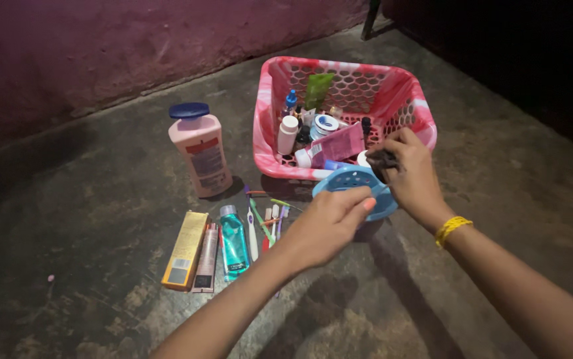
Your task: The person wipes several toothbrushes and a small blue plastic basket with a dark cloth. They pick up each toothbrush from the floor, wipe it, and place it back down. Finally, they wipe the inside and outside of the blue basket and set it aside.
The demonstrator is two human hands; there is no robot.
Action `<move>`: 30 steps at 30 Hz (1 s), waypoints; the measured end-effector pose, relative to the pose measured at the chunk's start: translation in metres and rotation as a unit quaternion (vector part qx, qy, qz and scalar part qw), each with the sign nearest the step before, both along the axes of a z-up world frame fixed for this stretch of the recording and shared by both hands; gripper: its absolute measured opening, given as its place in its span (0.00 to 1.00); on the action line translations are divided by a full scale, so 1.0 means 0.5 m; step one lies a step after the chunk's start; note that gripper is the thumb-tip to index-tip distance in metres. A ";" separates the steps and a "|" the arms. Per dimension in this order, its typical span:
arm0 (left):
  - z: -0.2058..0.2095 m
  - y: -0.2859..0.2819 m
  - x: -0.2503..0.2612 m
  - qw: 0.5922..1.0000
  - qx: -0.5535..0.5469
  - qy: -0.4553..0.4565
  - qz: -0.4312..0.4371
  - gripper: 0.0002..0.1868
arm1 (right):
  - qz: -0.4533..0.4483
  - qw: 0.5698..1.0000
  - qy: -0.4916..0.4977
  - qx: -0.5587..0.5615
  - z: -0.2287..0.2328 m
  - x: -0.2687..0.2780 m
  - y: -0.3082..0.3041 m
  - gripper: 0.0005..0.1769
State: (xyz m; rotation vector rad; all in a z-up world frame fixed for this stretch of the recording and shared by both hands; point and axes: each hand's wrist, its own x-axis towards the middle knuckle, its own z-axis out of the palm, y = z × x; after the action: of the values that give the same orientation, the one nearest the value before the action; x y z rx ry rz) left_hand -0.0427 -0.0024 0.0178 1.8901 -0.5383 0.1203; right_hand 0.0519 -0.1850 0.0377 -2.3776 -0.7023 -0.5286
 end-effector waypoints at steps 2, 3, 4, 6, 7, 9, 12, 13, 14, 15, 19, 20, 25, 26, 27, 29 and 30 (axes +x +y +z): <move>-0.005 0.012 0.026 1.000 0.020 0.007 0.016 0.16 | 0.033 0.999 0.001 0.019 0.000 -0.016 0.005 0.20; -0.010 0.017 0.039 0.999 0.030 0.010 0.024 0.16 | 0.049 0.998 0.001 0.027 0.003 -0.026 0.007 0.21; -0.018 0.023 0.044 0.999 0.025 0.011 0.038 0.15 | 0.045 0.999 -0.005 0.026 0.007 -0.035 0.009 0.21; -0.026 0.036 0.048 0.998 0.018 0.013 0.066 0.15 | 0.038 0.999 -0.017 0.026 0.011 -0.044 0.016 0.22; -0.026 0.030 0.045 0.998 0.013 0.003 0.053 0.15 | 0.037 0.999 -0.006 0.016 0.012 -0.041 0.018 0.24; -0.018 0.008 0.025 0.999 0.010 -0.017 0.030 0.17 | 0.038 0.999 0.018 0.002 0.009 -0.030 0.017 0.27; -0.008 -0.005 -0.001 1.000 -0.024 0.010 -0.017 0.14 | 0.045 0.999 -0.004 -0.005 0.007 -0.009 0.006 0.17; -0.008 0.000 0.002 1.000 -0.019 -0.008 -0.006 0.15 | 0.048 0.999 -0.003 0.000 0.005 -0.007 0.011 0.17; -0.014 0.004 0.006 1.000 -0.017 -0.023 0.003 0.15 | 0.050 0.999 0.001 0.001 0.004 -0.012 0.014 0.18; -0.024 0.010 0.012 0.999 -0.015 -0.038 0.012 0.15 | 0.052 0.999 0.004 0.002 0.006 -0.017 0.020 0.18; -0.056 0.049 0.052 0.995 0.014 0.034 0.088 0.16 | 0.057 0.998 0.005 0.013 0.011 -0.049 0.045 0.16; -0.057 0.053 0.046 0.994 0.015 0.042 0.098 0.15 | 0.070 0.998 0.001 0.009 0.011 -0.044 0.051 0.17; -0.023 0.038 -0.007 0.999 0.005 0.027 0.024 0.16 | 0.050 0.997 0.053 -0.010 -0.003 -0.017 0.051 0.11; -0.018 0.040 -0.011 1.000 0.004 0.024 0.006 0.16 | 0.050 0.997 0.050 -0.024 -0.002 -0.011 0.046 0.11; -0.016 0.042 -0.011 1.000 0.003 0.021 -0.012 0.16 | 0.050 0.997 0.047 -0.039 0.000 -0.006 0.043 0.11; -0.027 0.040 0.002 1.000 -0.006 0.009 0.019 0.15 | 0.030 0.995 0.079 -0.045 0.001 -0.010 0.042 0.10; -0.038 0.040 0.006 0.999 -0.011 0.007 0.035 0.15 | 0.020 0.994 0.099 -0.049 0.002 -0.019 0.044 0.09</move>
State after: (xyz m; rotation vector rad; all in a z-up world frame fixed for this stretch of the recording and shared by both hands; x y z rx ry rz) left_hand -0.0397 0.0178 -0.0013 1.8872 -0.4610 0.1585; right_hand 0.0424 -0.1632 0.0386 -2.4582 -0.6990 -0.2421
